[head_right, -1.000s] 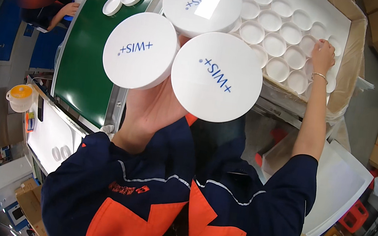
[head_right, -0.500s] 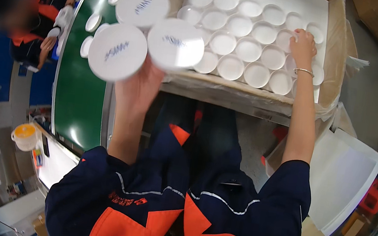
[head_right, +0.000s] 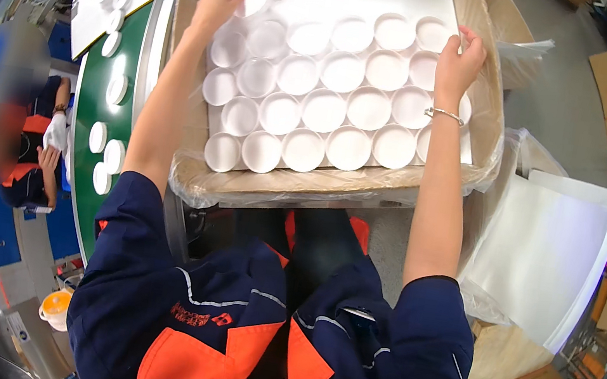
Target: Packing circular white plastic lids into a paper-lined cardboard box in a manufacturing setting.
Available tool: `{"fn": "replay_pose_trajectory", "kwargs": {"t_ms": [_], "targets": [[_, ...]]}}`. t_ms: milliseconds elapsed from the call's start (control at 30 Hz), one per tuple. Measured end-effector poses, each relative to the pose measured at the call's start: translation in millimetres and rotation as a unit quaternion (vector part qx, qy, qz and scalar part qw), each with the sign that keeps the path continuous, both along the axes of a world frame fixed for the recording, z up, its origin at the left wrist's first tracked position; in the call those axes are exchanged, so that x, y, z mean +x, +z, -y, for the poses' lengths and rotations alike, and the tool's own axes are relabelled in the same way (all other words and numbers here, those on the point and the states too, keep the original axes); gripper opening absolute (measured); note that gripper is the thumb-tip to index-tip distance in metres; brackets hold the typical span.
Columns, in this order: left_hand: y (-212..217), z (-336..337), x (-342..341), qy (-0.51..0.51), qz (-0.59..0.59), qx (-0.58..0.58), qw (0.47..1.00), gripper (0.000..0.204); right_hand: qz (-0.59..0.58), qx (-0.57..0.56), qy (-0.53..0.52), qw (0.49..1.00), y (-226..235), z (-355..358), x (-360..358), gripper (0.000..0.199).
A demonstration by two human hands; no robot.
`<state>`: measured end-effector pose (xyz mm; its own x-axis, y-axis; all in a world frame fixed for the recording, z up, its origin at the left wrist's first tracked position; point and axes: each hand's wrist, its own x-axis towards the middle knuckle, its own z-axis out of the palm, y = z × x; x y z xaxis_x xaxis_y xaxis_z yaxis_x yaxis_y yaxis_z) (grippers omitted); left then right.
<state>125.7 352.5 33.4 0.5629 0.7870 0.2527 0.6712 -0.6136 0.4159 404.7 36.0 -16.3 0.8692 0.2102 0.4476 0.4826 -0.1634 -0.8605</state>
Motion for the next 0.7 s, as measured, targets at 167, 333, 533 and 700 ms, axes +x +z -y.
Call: {"fn": "replay_pose_trajectory", "kwargs": {"t_ms": [167,333,533,700], "targets": [[-13.2,-0.4,11.3,0.024,-0.07,0.026,0.997,0.029,-0.047,0.061,0.011,0.997,4.1,0.9,-2.5,0.022],[-27.6,3.9,6.5,0.033,-0.056,0.096,0.993,0.023,0.022,-0.004,0.062,0.998,-2.1,-8.9,-9.7,0.02],[-34.9,15.4,5.9,0.045,-0.059,0.105,0.992,0.027,0.039,-0.033,0.088,0.995,-2.0,-7.6,-14.6,0.02],[-40.2,18.7,-2.9,0.026,-0.069,0.087,0.993,0.03,0.043,-0.051,0.101,0.993,-3.8,-9.0,-14.3,0.02]]}}
